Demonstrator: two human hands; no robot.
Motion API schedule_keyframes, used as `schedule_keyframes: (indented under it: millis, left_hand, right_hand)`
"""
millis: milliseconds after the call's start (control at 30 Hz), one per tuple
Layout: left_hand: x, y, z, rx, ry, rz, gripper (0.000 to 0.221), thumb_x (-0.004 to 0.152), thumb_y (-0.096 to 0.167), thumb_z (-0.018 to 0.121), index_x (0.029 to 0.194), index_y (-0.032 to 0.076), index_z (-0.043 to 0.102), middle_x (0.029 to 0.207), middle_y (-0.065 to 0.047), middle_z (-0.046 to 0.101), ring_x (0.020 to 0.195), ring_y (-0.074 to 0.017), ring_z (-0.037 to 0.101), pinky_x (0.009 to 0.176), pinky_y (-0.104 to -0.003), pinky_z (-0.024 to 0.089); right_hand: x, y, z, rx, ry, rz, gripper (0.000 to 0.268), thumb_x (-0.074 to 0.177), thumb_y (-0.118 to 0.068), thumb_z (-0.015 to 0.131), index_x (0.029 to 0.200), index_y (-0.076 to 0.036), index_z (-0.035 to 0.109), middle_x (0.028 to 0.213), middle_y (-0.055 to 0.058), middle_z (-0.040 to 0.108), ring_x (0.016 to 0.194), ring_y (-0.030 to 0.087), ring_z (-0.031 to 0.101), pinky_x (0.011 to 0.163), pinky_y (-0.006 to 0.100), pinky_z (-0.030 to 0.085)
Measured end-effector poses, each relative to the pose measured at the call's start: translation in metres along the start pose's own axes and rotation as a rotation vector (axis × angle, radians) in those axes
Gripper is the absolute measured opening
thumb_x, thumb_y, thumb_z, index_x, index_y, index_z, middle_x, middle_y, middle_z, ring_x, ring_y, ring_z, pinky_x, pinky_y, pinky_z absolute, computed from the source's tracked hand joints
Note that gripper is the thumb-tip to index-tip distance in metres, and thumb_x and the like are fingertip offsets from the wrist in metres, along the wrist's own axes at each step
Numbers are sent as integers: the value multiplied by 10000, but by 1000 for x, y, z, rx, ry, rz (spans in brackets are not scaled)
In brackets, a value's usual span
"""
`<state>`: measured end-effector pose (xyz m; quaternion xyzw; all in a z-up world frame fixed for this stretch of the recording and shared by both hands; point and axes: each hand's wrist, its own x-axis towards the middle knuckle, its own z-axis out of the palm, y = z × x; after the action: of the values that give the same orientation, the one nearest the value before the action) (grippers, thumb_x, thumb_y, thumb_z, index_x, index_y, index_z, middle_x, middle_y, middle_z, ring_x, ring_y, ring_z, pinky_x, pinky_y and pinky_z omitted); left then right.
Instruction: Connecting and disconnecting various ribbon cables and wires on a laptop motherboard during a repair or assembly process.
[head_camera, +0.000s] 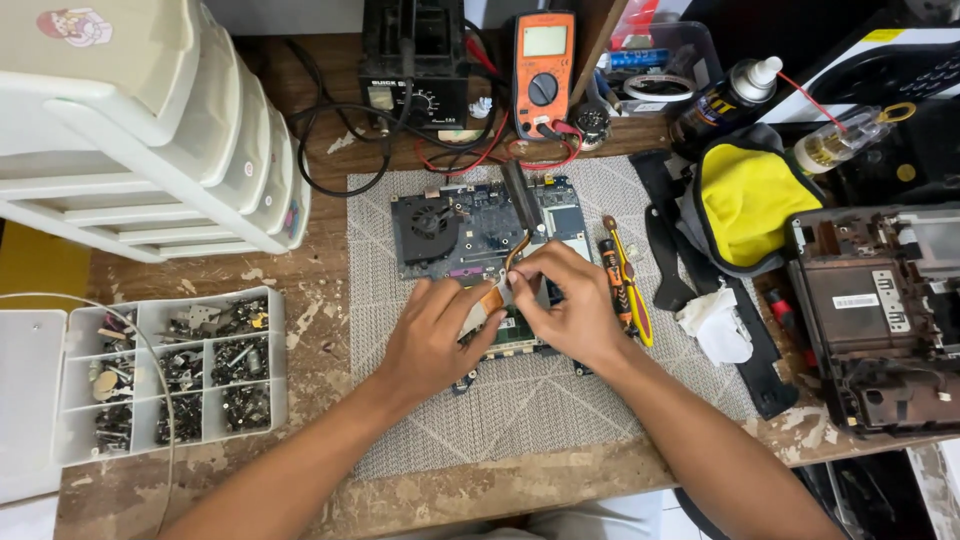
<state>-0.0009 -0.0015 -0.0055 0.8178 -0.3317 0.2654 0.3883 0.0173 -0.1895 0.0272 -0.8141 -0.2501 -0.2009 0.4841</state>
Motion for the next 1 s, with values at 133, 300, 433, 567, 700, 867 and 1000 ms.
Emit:
schedule_keyframes:
  millis: [133,300,433,567,700,867,1000]
  left_hand:
    - [1,1,-1,-13,5,0,302,831,89,815,1101,-10,721,733,-69,563,633,-223,579,617,-330,423]
    - [4,3,-6,-23,-18,-34,276,847,104,806,1084,-15,730,713,-69,570,614,-204,568,616,-326,409]
    - [4,2,-7,-39,-14,-44,279,845,99,798,1091,-12,731,715,-77,589,613,-197,575,620,-323,412]
    - [7,3,-10,-61,17,-45,288,832,95,812,1085,-13,727,702,-67,571,599,-205,567,620,-322,400]
    - [5,0,-5,-54,68,-5,320,826,90,817,1116,-3,720,731,-59,544,605,-218,556,631,-315,409]
    - [8,1,-3,-83,60,-32,334,822,70,814,1131,-11,716,758,-80,568,636,-235,564,637,-333,423]
    - [6,-3,0,-101,55,-47,332,823,63,816,1131,-13,717,749,-77,573,632,-224,565,636,-330,420]
  right_hand:
    - [-11,21,4,4,9,-25,84,849,40,680,817,-34,702,684,78,639,566,219,623,568,326,507]
    - [-7,28,-8,-14,-3,-60,68,836,54,651,826,-3,686,685,120,614,562,246,588,558,360,495]
    - [11,28,-48,-98,18,-56,130,794,83,661,798,-38,708,683,86,620,575,235,601,581,348,492]
    - [24,23,-99,-267,-165,95,50,798,38,697,833,3,694,706,179,629,634,370,630,620,430,494]
    - [21,33,-126,-399,-246,318,47,793,-12,697,822,25,693,713,241,633,671,421,644,653,478,502]
    - [19,45,-132,-474,-355,454,82,770,-48,702,824,12,712,732,215,675,705,418,686,667,472,533]
    - [24,40,-132,-462,-381,530,77,802,-8,664,834,35,720,746,229,689,714,410,698,670,468,535]
